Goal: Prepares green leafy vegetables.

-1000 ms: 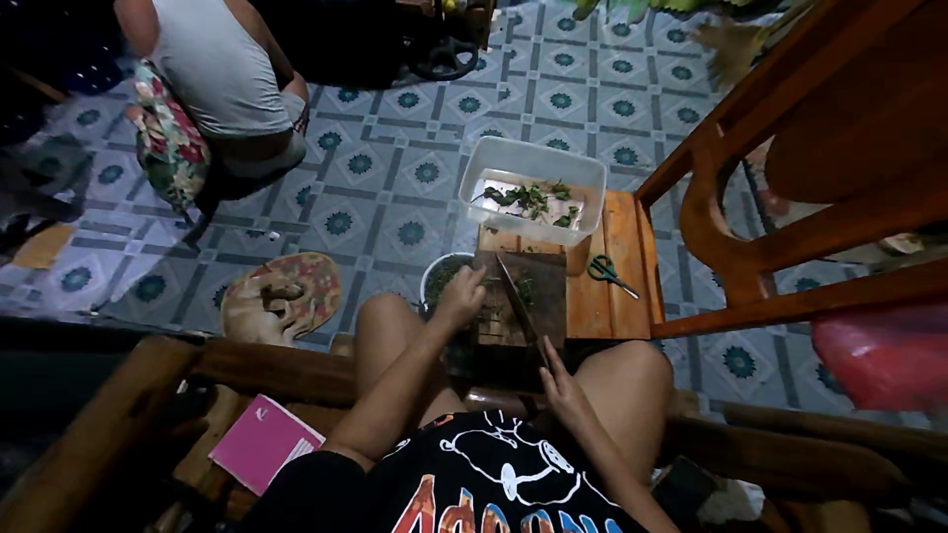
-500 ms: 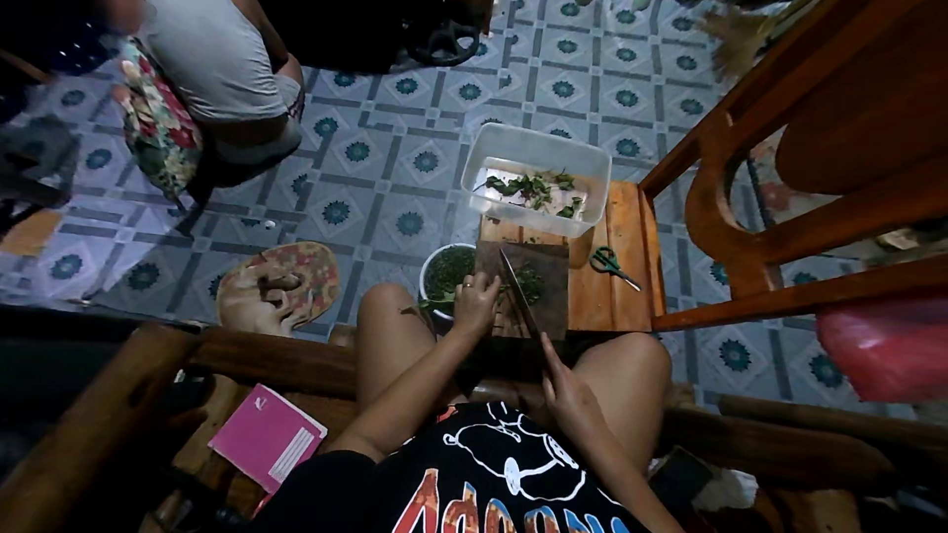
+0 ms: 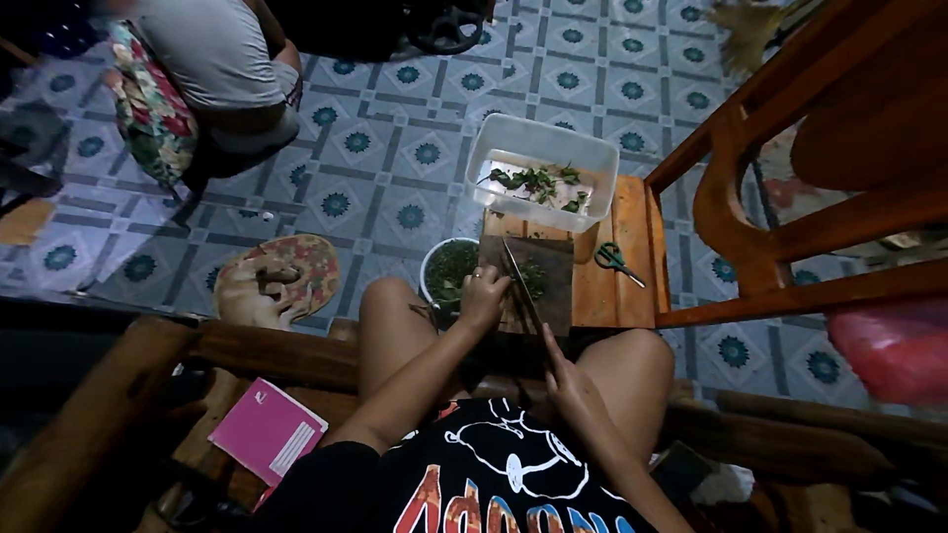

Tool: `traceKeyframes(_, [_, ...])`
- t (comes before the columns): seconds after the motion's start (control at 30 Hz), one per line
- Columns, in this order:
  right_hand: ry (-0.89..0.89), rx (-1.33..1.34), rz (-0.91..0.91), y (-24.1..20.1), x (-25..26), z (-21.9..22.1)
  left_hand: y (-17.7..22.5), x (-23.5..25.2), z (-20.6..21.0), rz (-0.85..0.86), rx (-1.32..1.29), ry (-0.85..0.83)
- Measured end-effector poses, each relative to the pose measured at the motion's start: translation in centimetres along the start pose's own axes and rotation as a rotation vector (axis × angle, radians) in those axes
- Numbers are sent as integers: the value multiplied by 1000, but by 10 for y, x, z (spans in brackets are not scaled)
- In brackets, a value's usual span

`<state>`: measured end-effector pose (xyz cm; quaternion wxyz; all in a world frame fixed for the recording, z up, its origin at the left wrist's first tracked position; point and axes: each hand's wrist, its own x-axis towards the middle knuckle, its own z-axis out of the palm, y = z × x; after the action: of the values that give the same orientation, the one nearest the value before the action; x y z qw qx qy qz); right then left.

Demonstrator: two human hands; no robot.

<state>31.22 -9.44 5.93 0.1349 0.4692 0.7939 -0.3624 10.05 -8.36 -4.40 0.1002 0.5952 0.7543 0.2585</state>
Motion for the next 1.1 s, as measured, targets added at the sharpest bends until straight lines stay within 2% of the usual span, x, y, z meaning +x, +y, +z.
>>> traceKeyframes(0.2, [-79,-80,103,-4,6,9,0,0,4,-18,-15,-9])
traceKeyframes(0.33, [-58,-38,59,-3,20,10,-3,-1,4,-13,-24,7])
traceKeyframes(0.47, [-19,4,9,-2,7,2,-2,-2,5,-32,-42,27])
traceKeyframes(0.6, [-52,-60,42,-4,-4,4,-4,-2,9,-24,-40,42])
traceKeyframes(0.77, [-72,-96,107,-10,15,12,-4,-3,9,-31,-49,43])
traceKeyframes(0.87, [-61,-40,66,-7,23,9,-7,-3,12,-18,-64,64])
traceKeyframes(0.97, [-10,22,17,-3,12,2,-7,-3,12,-16,-64,85])
traceKeyframes(1.1, [-3,-29,12,-2,-5,2,-5,-3,10,-36,-61,67])
